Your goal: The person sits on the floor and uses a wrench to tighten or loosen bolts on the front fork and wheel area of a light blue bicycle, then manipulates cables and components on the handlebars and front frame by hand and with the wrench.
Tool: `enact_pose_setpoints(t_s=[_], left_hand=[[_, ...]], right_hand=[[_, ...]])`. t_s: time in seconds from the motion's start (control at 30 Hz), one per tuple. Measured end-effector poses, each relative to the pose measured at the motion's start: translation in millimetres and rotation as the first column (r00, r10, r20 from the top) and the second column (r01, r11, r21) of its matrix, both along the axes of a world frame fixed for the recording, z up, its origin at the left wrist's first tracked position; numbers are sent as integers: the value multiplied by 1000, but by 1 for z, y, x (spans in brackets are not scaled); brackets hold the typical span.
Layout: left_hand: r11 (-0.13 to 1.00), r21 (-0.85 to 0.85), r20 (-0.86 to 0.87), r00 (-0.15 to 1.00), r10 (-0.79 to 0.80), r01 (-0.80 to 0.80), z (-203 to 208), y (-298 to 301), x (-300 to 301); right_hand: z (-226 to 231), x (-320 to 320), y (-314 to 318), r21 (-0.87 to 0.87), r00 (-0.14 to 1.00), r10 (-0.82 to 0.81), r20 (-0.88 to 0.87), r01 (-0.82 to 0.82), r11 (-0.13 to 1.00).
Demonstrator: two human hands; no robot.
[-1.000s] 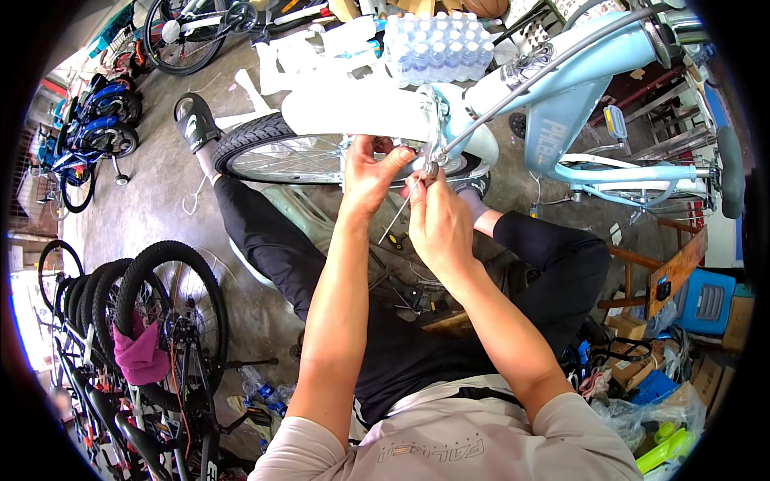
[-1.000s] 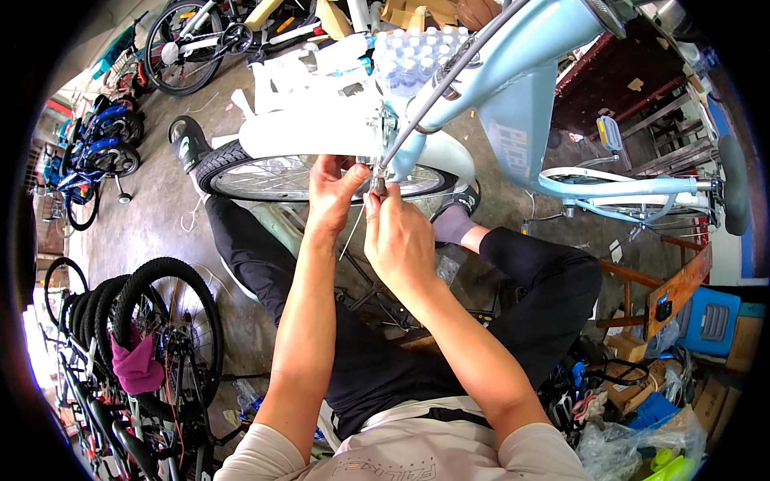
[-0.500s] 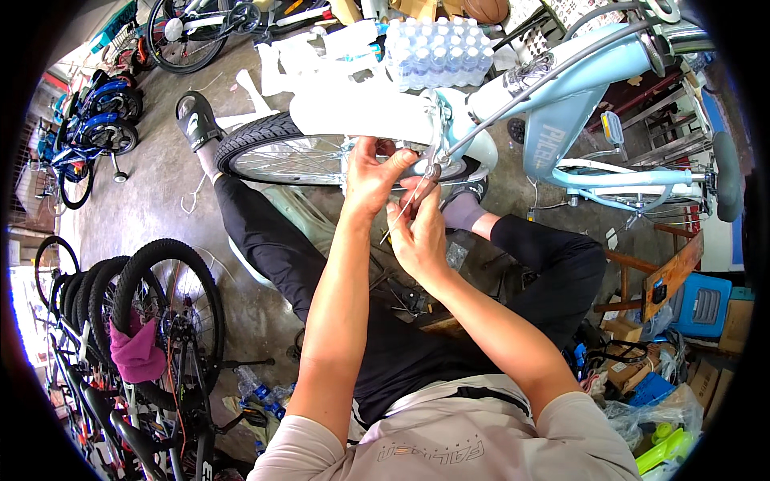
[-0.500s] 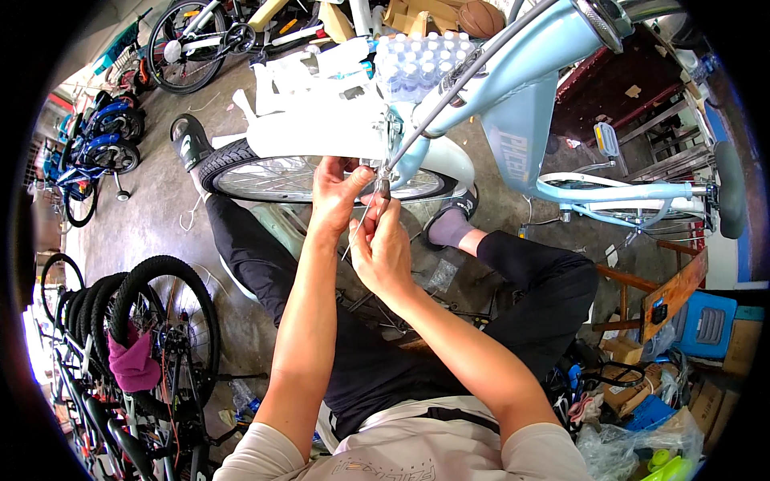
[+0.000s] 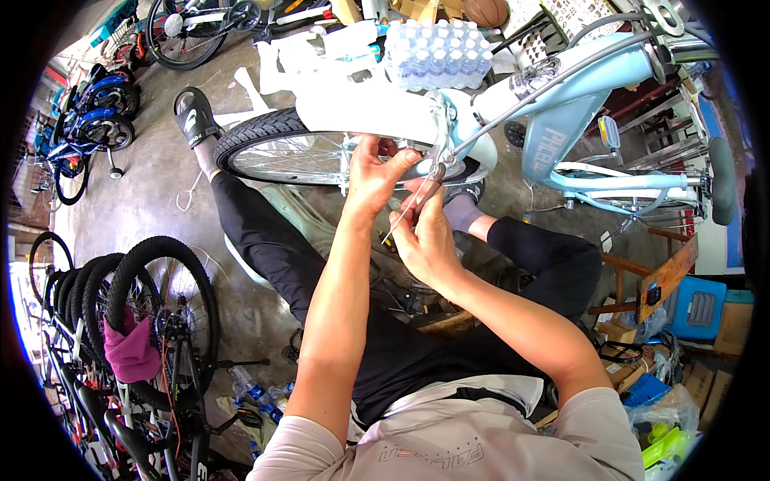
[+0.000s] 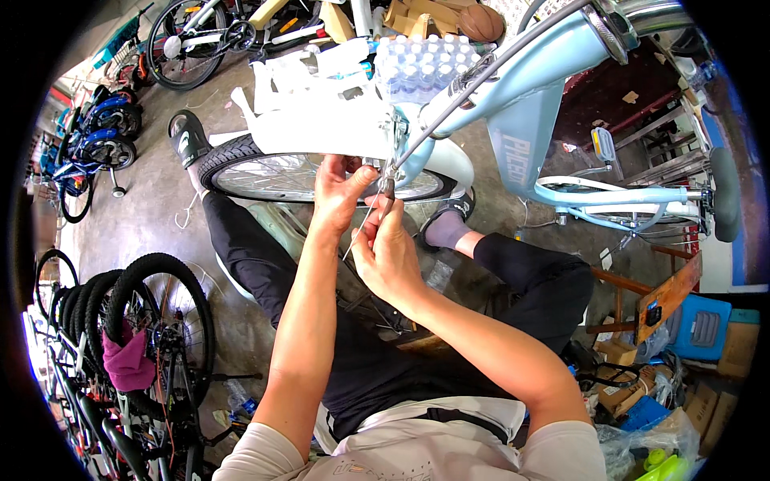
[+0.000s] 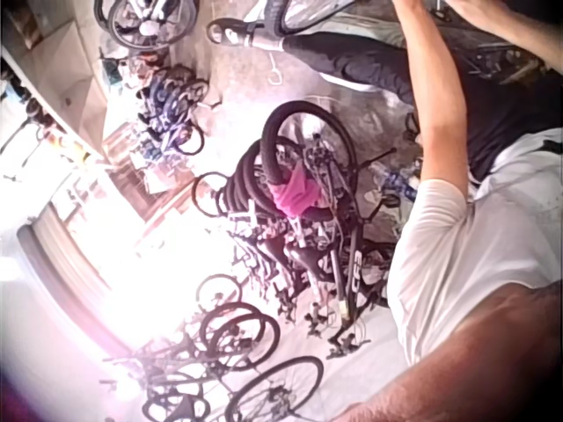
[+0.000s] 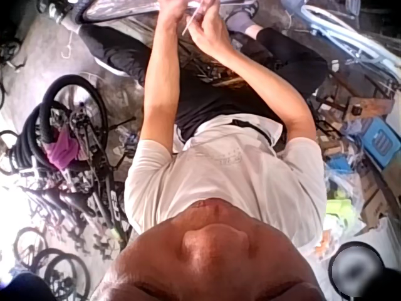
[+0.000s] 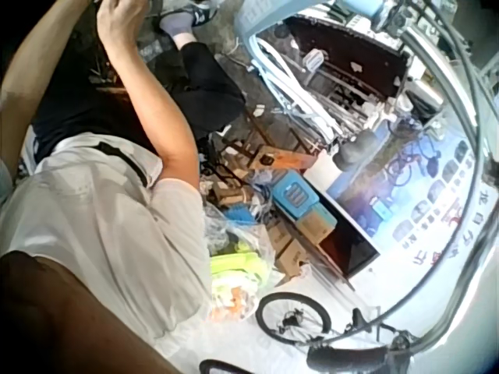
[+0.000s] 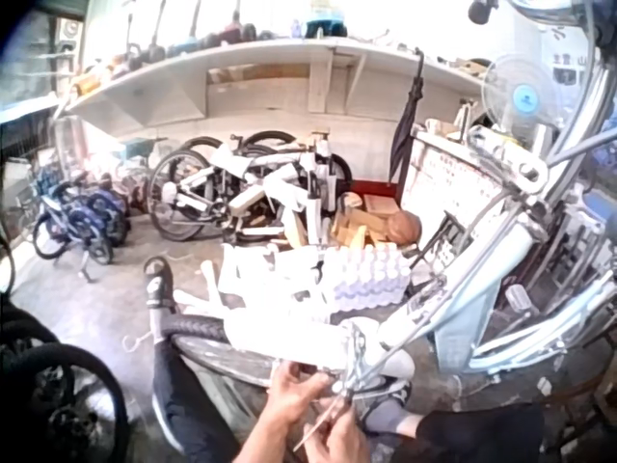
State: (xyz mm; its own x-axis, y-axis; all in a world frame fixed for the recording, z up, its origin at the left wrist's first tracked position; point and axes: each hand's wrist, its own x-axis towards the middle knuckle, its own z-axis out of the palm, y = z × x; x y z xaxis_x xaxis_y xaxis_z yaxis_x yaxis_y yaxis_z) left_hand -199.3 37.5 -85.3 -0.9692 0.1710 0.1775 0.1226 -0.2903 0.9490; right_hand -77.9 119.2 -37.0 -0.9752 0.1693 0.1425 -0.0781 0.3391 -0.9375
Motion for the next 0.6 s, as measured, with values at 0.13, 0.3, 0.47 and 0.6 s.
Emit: enact_pose_setpoints(t_s=[0.13,0.3,0.47,0.6], left_hand=[[999,-37,-12,1000,-1,0,4,-1,1],[991,-123,-19,999,-48,45,-2,-12,-1],[986,-155,-10,998,-56,53,2,-4,-4],[992,-106,-1,997,-76,75,8,-1,0]], right_hand=[[8,3,1,-32,996,29,80,-27,999],[71,7,-2,-272,682,66,728,199,942],[168,7,29,-269,451,255,855,-34,962],[168,14,38,-334,451,299,841,-2,943]])
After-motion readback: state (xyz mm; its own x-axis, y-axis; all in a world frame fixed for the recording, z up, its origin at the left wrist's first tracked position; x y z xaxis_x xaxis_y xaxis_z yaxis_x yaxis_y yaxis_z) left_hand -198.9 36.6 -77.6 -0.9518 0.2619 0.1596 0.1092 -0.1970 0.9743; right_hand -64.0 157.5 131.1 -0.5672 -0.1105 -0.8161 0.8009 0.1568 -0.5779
